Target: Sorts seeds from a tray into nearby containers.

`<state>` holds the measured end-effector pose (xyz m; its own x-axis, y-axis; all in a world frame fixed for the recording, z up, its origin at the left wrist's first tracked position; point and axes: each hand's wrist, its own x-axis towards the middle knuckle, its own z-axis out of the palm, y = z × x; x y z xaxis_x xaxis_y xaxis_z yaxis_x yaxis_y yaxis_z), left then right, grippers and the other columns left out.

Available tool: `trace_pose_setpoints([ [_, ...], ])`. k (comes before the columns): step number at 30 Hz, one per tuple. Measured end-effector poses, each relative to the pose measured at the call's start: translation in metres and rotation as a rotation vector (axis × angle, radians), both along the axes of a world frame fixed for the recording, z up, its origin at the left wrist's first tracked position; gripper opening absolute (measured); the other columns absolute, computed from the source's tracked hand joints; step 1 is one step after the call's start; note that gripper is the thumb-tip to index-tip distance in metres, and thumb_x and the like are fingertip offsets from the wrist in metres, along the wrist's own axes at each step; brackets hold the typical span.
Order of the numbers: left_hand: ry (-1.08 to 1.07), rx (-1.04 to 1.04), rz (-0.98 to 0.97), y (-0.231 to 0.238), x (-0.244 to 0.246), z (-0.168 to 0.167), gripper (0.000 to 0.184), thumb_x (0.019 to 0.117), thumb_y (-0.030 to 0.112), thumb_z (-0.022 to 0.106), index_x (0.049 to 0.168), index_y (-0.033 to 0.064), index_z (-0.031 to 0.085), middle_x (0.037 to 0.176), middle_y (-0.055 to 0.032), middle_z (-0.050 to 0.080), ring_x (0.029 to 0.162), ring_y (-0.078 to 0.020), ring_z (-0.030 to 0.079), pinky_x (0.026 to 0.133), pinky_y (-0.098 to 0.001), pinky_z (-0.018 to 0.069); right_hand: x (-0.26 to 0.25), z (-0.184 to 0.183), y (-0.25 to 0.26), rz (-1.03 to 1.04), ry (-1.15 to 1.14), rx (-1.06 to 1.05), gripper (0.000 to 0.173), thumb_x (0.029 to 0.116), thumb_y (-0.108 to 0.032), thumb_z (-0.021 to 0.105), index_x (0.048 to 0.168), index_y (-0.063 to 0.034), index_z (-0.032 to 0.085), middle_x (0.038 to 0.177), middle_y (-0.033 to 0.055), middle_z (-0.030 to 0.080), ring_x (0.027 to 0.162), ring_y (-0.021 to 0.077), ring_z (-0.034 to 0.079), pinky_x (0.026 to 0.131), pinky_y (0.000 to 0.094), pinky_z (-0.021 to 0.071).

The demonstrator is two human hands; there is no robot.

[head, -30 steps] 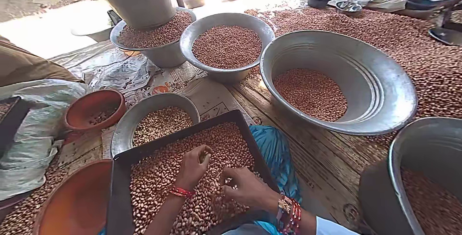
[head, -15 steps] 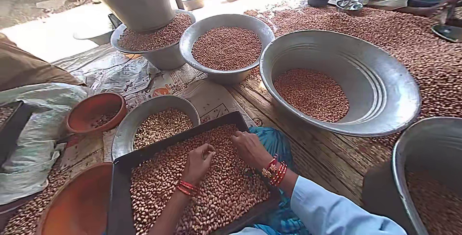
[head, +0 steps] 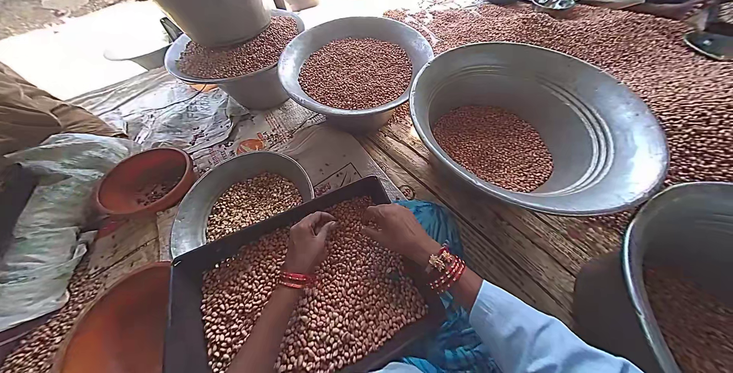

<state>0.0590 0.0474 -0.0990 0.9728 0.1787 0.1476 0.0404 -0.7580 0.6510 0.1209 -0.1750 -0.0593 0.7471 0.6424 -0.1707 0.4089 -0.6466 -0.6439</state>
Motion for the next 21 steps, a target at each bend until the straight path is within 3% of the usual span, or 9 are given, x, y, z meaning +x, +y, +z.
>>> trace_pose_setpoints([
  [3, 0.064, -0.408, 0.038, 0.017, -0.010, 0.010, 0.014, 0.0936, 0.008, 0.051, 0.098, 0.0044, 0.064, 0.070, 0.0076, 0.059, 0.055, 0.0024, 0.052, 0.054, -0.0158, 0.0455, 0.006, -0.009, -0.017, -0.197, 0.273, 0.490, 0.019, 0.0979, -0.023, 0.064, 0.102, -0.0053, 0.069, 0.073, -0.0042, 0.060, 0.061, 0.0029, 0.051, 0.060, 0.0235, 0.0434],
  [5, 0.144, -0.361, -0.032, 0.016, -0.021, 0.012, 0.021, 0.0900, 0.007, 0.050, 0.102, 0.0032, 0.067, 0.073, 0.0063, 0.058, 0.056, 0.0014, 0.048, 0.056, -0.0181, 0.0416, 0.005, -0.011, -0.020, -0.312, 0.489, 0.737, 0.010, 0.0997, -0.013, 0.051, 0.102, -0.0061, 0.058, 0.071, -0.0063, 0.055, 0.054, 0.0012, 0.049, 0.051, 0.0190, 0.0425],
  [7, 0.172, -0.101, -0.119, 0.004, -0.031, 0.008, 0.017, 0.0913, 0.008, 0.062, 0.103, 0.0040, 0.074, 0.076, -0.0020, 0.064, 0.061, -0.0091, 0.051, 0.061, -0.0294, 0.0448, 0.004, -0.012, -0.018, -0.377, 0.544, 0.790, 0.011, 0.0948, -0.008, 0.045, 0.099, -0.0091, 0.055, 0.069, -0.0074, 0.052, 0.050, 0.0012, 0.045, 0.046, 0.0186, 0.0384],
  [9, 0.156, 0.095, -0.188, -0.009, -0.038, 0.001, 0.016, 0.0915, 0.008, 0.070, 0.104, 0.0028, 0.078, 0.091, -0.0158, 0.074, 0.079, -0.0300, 0.071, 0.078, -0.0494, 0.0574, 0.003, -0.009, -0.014, -0.367, 0.428, 0.618, 0.011, 0.0949, -0.007, 0.051, 0.099, -0.0066, 0.061, 0.073, -0.0049, 0.051, 0.056, 0.0027, 0.044, 0.052, 0.0215, 0.0366],
  [11, 0.183, 0.192, -0.215, -0.018, -0.041, -0.006, 0.018, 0.0940, 0.010, 0.070, 0.108, 0.0023, 0.078, 0.099, -0.0206, 0.074, 0.091, -0.0384, 0.074, 0.085, -0.0564, 0.0579, 0.000, -0.004, -0.010, -0.278, 0.208, 0.337, 0.017, 0.0959, -0.013, 0.059, 0.107, -0.0058, 0.069, 0.082, 0.0022, 0.061, 0.071, 0.0108, 0.055, 0.068, 0.0317, 0.0447],
  [14, 0.227, 0.276, -0.209, -0.027, -0.041, -0.005, 0.021, 0.0980, 0.012, 0.065, 0.111, 0.0013, 0.077, 0.103, -0.0209, 0.074, 0.094, -0.0388, 0.074, 0.084, -0.0557, 0.0582, -0.006, 0.006, 0.003, -0.082, -0.014, -0.086, 0.026, 0.1020, -0.017, 0.056, 0.118, -0.0029, 0.071, 0.109, 0.0193, 0.072, 0.106, 0.0351, 0.069, 0.091, 0.0536, 0.0521],
  [19, 0.240, 0.206, -0.199, -0.022, -0.042, -0.003, 0.021, 0.0988, 0.010, 0.062, 0.111, -0.0013, 0.075, 0.104, -0.0207, 0.075, 0.096, -0.0371, 0.074, 0.089, -0.0541, 0.0574, -0.015, 0.004, 0.025, 0.064, -0.164, -0.386, 0.025, 0.1030, -0.001, 0.046, 0.114, 0.0068, 0.066, 0.109, 0.0276, 0.069, 0.104, 0.0440, 0.068, 0.084, 0.0548, 0.0531],
  [20, 0.249, 0.114, -0.169, -0.015, -0.041, 0.002, 0.019, 0.0976, 0.009, 0.064, 0.108, -0.0013, 0.076, 0.099, -0.0182, 0.075, 0.091, -0.0327, 0.074, 0.088, -0.0502, 0.0573, -0.016, 0.002, 0.027, 0.066, -0.177, -0.391, 0.024, 0.1024, 0.000, 0.046, 0.114, 0.0074, 0.066, 0.108, 0.0278, 0.069, 0.104, 0.0441, 0.068, 0.084, 0.0546, 0.0533],
  [21, 0.241, 0.001, -0.114, -0.006, -0.040, 0.005, 0.016, 0.0967, 0.009, 0.066, 0.104, -0.0003, 0.076, 0.088, -0.0124, 0.073, 0.076, -0.0232, 0.068, 0.077, -0.0416, 0.0549, -0.016, 0.001, 0.028, 0.070, -0.185, -0.390, 0.024, 0.1019, 0.000, 0.047, 0.113, 0.0078, 0.066, 0.107, 0.0278, 0.069, 0.103, 0.0442, 0.068, 0.084, 0.0544, 0.0531],
])
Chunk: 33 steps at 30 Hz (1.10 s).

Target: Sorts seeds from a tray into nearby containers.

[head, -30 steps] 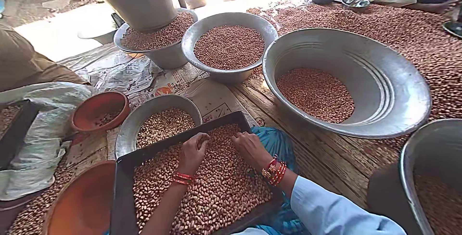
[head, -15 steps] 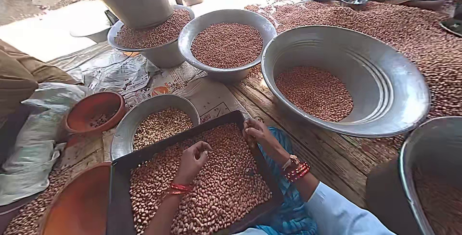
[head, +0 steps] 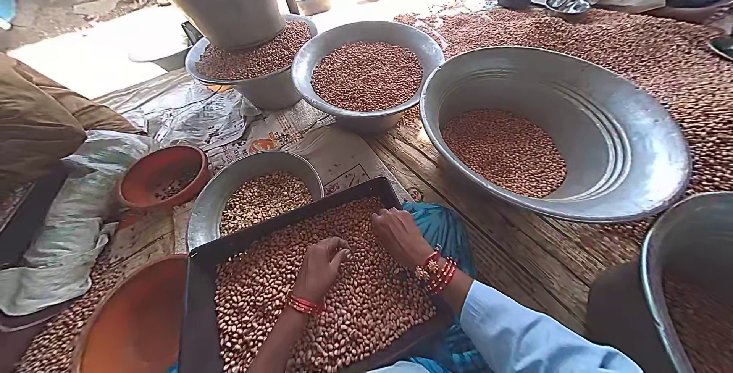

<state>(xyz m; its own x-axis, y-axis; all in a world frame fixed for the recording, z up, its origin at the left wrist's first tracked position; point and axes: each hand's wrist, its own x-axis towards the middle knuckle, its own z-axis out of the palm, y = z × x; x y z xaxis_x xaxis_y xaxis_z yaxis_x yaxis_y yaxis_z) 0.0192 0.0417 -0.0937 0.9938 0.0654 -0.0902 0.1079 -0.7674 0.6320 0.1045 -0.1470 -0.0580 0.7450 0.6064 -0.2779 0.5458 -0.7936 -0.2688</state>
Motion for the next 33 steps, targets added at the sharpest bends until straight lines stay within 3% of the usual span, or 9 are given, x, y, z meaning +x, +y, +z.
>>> trace_pose_setpoints([
  [2, -0.027, -0.305, 0.161, 0.029, 0.002, 0.008, 0.011, 0.0972, 0.007, 0.061, 0.101, 0.0009, 0.069, 0.072, 0.0017, 0.061, 0.058, -0.0042, 0.050, 0.059, -0.0232, 0.0432, 0.000, -0.002, 0.000, 0.016, -0.006, 0.008, 0.022, 0.1005, 0.001, 0.048, 0.111, 0.0084, 0.067, 0.105, 0.0280, 0.069, 0.102, 0.0445, 0.068, 0.083, 0.0548, 0.0528],
  [5, -0.166, -0.636, 0.282, 0.067, 0.003, 0.017, 0.022, 0.0928, 0.007, 0.036, 0.094, 0.0093, 0.058, 0.068, 0.0117, 0.059, 0.054, 0.0021, 0.055, 0.052, -0.0147, 0.0473, 0.000, -0.008, 0.000, 0.031, 0.000, 0.014, 0.022, 0.1007, -0.001, 0.049, 0.111, 0.0065, 0.067, 0.104, 0.0271, 0.070, 0.102, 0.0438, 0.069, 0.085, 0.0550, 0.0525],
  [8, -0.154, -0.271, 0.264, 0.069, 0.001, 0.024, 0.015, 0.0965, 0.008, 0.053, 0.102, 0.0046, 0.067, 0.075, 0.0046, 0.060, 0.057, -0.0016, 0.049, 0.056, -0.0203, 0.0424, 0.002, -0.008, 0.002, 0.025, 0.037, -0.006, 0.025, 0.1033, -0.005, 0.046, 0.115, 0.0036, 0.067, 0.106, 0.0259, 0.070, 0.104, 0.0429, 0.068, 0.086, 0.0559, 0.0515],
  [13, -0.130, 0.315, 0.104, 0.039, 0.002, 0.009, 0.020, 0.0924, 0.006, 0.072, 0.110, -0.0018, 0.076, 0.102, -0.0243, 0.074, 0.096, -0.0430, 0.073, 0.088, -0.0605, 0.0559, 0.005, -0.004, 0.001, -0.005, 0.067, 0.009, 0.025, 0.1026, -0.008, 0.049, 0.116, 0.0005, 0.068, 0.108, 0.0241, 0.071, 0.105, 0.0418, 0.069, 0.086, 0.0566, 0.0515],
  [17, -0.078, 0.318, 0.079, 0.046, 0.005, 0.020, 0.017, 0.0955, 0.006, 0.068, 0.108, -0.0018, 0.076, 0.102, -0.0238, 0.074, 0.098, -0.0422, 0.073, 0.089, -0.0599, 0.0552, 0.005, 0.001, -0.004, 0.013, 0.119, 0.033, 0.025, 0.1035, -0.011, 0.050, 0.119, -0.0003, 0.067, 0.109, 0.0244, 0.070, 0.106, 0.0422, 0.068, 0.089, 0.0576, 0.0507],
  [20, -0.333, 0.338, 0.203, 0.078, 0.006, 0.044, 0.013, 0.0925, 0.006, 0.070, 0.101, -0.0030, 0.075, 0.095, -0.0255, 0.070, 0.086, -0.0425, 0.069, 0.082, -0.0596, 0.0545, 0.004, 0.003, -0.009, 0.070, 0.215, -0.005, 0.024, 0.1037, -0.011, 0.052, 0.113, 0.0029, 0.068, 0.109, 0.0258, 0.070, 0.107, 0.0438, 0.067, 0.088, 0.0606, 0.0506],
  [23, -0.564, 0.472, 0.309, 0.110, 0.006, 0.063, 0.024, 0.0833, 0.004, 0.064, 0.105, 0.0032, 0.074, 0.123, -0.0325, 0.062, 0.119, -0.0571, 0.054, 0.103, -0.0692, 0.0370, 0.000, 0.005, -0.012, 0.168, 0.370, -0.089, 0.017, 0.0989, -0.007, 0.059, 0.107, 0.0051, 0.069, 0.109, 0.0266, 0.068, 0.107, 0.0449, 0.066, 0.087, 0.0625, 0.0506],
  [26, -0.576, 0.434, 0.225, 0.100, 0.001, 0.056, 0.017, 0.0808, 0.005, 0.072, 0.097, 0.0069, 0.078, 0.115, -0.0299, 0.065, 0.113, -0.0568, 0.057, 0.098, -0.0702, 0.0406, 0.002, 0.012, -0.002, 0.281, 0.423, -0.138, 0.014, 0.0970, -0.004, 0.061, 0.102, 0.0071, 0.069, 0.107, 0.0273, 0.067, 0.106, 0.0451, 0.066, 0.086, 0.0632, 0.0515],
  [33, -0.401, 0.466, 0.125, 0.063, -0.003, -0.002, 0.017, 0.0787, 0.005, 0.082, 0.095, 0.0013, 0.079, 0.104, -0.0311, 0.068, 0.105, -0.0565, 0.062, 0.088, -0.0698, 0.0484, 0.016, 0.068, 0.029, 0.098, -0.086, 0.954, 0.023, 0.1013, -0.006, 0.056, 0.119, -0.0045, 0.071, 0.120, 0.0120, 0.073, 0.107, 0.0201, 0.072, 0.094, 0.0346, 0.0579],
])
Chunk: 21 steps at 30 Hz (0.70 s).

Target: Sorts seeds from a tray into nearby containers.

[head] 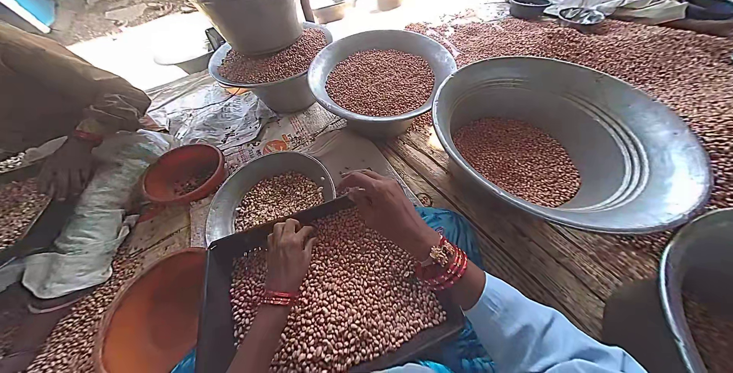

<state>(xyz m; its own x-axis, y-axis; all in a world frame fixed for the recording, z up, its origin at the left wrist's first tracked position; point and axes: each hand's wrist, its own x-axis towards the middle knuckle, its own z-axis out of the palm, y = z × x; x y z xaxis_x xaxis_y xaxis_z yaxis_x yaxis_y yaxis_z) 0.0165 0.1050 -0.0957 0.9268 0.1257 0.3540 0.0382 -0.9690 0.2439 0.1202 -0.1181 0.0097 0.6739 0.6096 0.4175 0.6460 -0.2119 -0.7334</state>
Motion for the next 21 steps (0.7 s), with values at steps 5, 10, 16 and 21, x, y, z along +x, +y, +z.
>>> trace_pose_setpoints([
  [5, -0.009, -0.109, 0.026, 0.009, -0.001, 0.013, 0.013, 0.0850, 0.007, 0.079, 0.094, -0.0011, 0.077, 0.097, -0.0266, 0.070, 0.098, -0.0492, 0.067, 0.087, -0.0637, 0.0530, -0.003, -0.012, -0.035, 0.025, 0.077, -0.338, 0.021, 0.1003, -0.007, 0.055, 0.110, -0.0026, 0.073, 0.102, 0.0151, 0.074, 0.096, 0.0301, 0.072, 0.086, 0.0492, 0.0558],
  [10, -0.149, -0.176, 0.115, 0.026, -0.008, 0.056, 0.038, 0.0987, 0.017, 0.056, 0.129, -0.0048, 0.064, 0.104, -0.0254, 0.067, 0.086, -0.0388, 0.065, 0.078, -0.0552, 0.0521, -0.037, -0.048, -0.075, 0.089, 0.259, -0.878, 0.021, 0.1023, -0.010, 0.056, 0.109, 0.0007, 0.071, 0.103, 0.0230, 0.072, 0.101, 0.0422, 0.069, 0.085, 0.0593, 0.0522],
  [16, 0.706, -0.361, -0.739, -0.069, -0.058, 0.059, 0.039, 0.0987, -0.005, 0.050, 0.132, 0.0030, 0.068, 0.112, -0.0197, 0.072, 0.096, -0.0349, 0.072, 0.086, -0.0532, 0.0579, -0.066, -0.076, -0.079, 0.076, 0.096, -0.989, 0.018, 0.1002, 0.000, 0.052, 0.106, 0.0037, 0.069, 0.101, 0.0248, 0.071, 0.096, 0.0439, 0.069, 0.076, 0.0556, 0.0538],
  [21, 0.949, -0.231, -0.860, -0.130, -0.070, 0.034, 0.031, 0.0994, -0.002, 0.052, 0.125, -0.0005, 0.070, 0.121, -0.0228, 0.069, 0.114, -0.0406, 0.067, 0.094, -0.0563, 0.0546, -0.070, -0.079, -0.073, 0.081, 0.051, -0.991, 0.018, 0.0989, 0.004, 0.052, 0.106, 0.0052, 0.069, 0.098, 0.0250, 0.071, 0.096, 0.0436, 0.070, 0.081, 0.0542, 0.0542],
])
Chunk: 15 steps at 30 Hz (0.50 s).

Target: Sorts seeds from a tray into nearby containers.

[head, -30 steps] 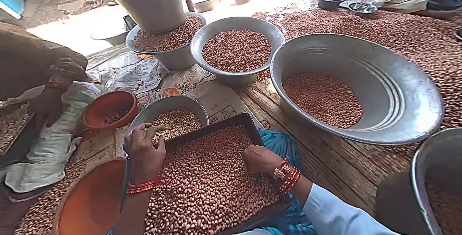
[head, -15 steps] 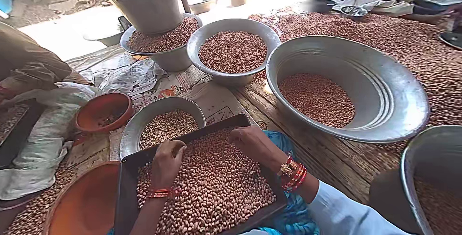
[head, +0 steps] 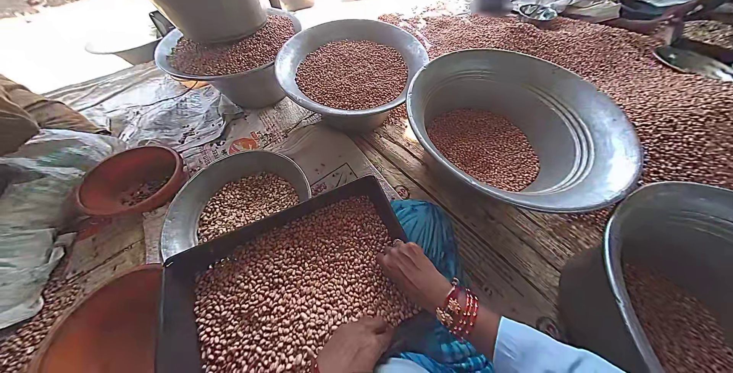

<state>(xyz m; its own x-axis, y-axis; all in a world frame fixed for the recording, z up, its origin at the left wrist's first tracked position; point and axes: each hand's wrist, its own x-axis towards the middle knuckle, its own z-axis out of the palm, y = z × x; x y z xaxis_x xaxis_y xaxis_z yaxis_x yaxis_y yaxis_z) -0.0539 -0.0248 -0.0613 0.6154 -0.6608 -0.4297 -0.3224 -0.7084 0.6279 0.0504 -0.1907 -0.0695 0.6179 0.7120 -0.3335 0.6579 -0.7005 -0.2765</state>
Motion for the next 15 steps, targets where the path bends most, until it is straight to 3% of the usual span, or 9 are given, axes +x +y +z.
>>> trace_pose_setpoints([
  [3, 0.095, 0.224, -0.001, -0.016, 0.017, -0.008, 0.041, 0.0984, -0.003, 0.052, 0.136, 0.0065, 0.066, 0.144, -0.0204, 0.056, 0.134, -0.0404, 0.054, 0.099, -0.0576, 0.0521, 0.005, 0.004, 0.000, 0.000, 0.045, -0.032, 0.018, 0.1006, -0.001, 0.052, 0.107, 0.0045, 0.068, 0.096, 0.0249, 0.070, 0.096, 0.0436, 0.069, 0.082, 0.0557, 0.0528],
  [6, 0.086, 0.348, 0.208, -0.006, 0.040, -0.012, 0.058, 0.0961, -0.004, 0.052, 0.151, 0.0160, 0.052, 0.157, -0.0164, 0.043, 0.137, -0.0377, 0.051, 0.100, -0.0557, 0.0524, 0.019, 0.014, -0.004, -0.100, 0.136, 0.031, 0.025, 0.1018, -0.021, 0.055, 0.112, -0.0021, 0.067, 0.095, 0.0210, 0.071, 0.094, 0.0408, 0.070, 0.079, 0.0587, 0.0500],
  [9, -0.098, 0.412, 0.526, 0.030, 0.061, -0.006, 0.061, 0.0976, -0.002, 0.052, 0.155, 0.0166, 0.047, 0.152, -0.0216, 0.046, 0.131, -0.0415, 0.055, 0.099, -0.0551, 0.0529, 0.028, 0.020, -0.019, -0.292, 0.253, 0.313, 0.031, 0.0978, -0.030, 0.061, 0.114, -0.0049, 0.069, 0.094, 0.0164, 0.072, 0.091, 0.0346, 0.070, 0.078, 0.0567, 0.0504],
  [11, -0.304, 0.407, 0.688, 0.053, 0.062, -0.006, 0.058, 0.0979, -0.003, 0.052, 0.154, 0.0110, 0.047, 0.150, -0.0269, 0.047, 0.126, -0.0476, 0.058, 0.096, -0.0572, 0.0540, 0.032, 0.012, -0.030, -0.439, 0.361, 0.572, 0.026, 0.0932, -0.027, 0.066, 0.108, -0.0055, 0.068, 0.090, 0.0079, 0.070, 0.082, 0.0199, 0.067, 0.075, 0.0434, 0.0518],
  [13, -0.486, 0.332, 0.696, 0.058, 0.056, -0.008, 0.055, 0.0944, -0.008, 0.054, 0.148, 0.0071, 0.055, 0.142, -0.0274, 0.055, 0.120, -0.0490, 0.061, 0.090, -0.0575, 0.0560, 0.036, 0.004, -0.034, -0.573, 0.499, 0.792, 0.020, 0.0897, -0.020, 0.071, 0.101, -0.0050, 0.065, 0.084, 0.0010, 0.068, 0.074, 0.0087, 0.065, 0.071, 0.0309, 0.0541],
  [15, -0.490, 0.168, 0.556, 0.040, 0.042, -0.002, 0.052, 0.0892, -0.013, 0.057, 0.137, 0.0060, 0.066, 0.131, -0.0234, 0.065, 0.112, -0.0439, 0.068, 0.085, -0.0560, 0.0586, 0.038, 0.001, -0.031, -0.663, 0.608, 0.933, 0.014, 0.0868, -0.012, 0.072, 0.096, -0.0063, 0.062, 0.080, -0.0014, 0.070, 0.070, 0.0066, 0.067, 0.069, 0.0270, 0.0561],
])
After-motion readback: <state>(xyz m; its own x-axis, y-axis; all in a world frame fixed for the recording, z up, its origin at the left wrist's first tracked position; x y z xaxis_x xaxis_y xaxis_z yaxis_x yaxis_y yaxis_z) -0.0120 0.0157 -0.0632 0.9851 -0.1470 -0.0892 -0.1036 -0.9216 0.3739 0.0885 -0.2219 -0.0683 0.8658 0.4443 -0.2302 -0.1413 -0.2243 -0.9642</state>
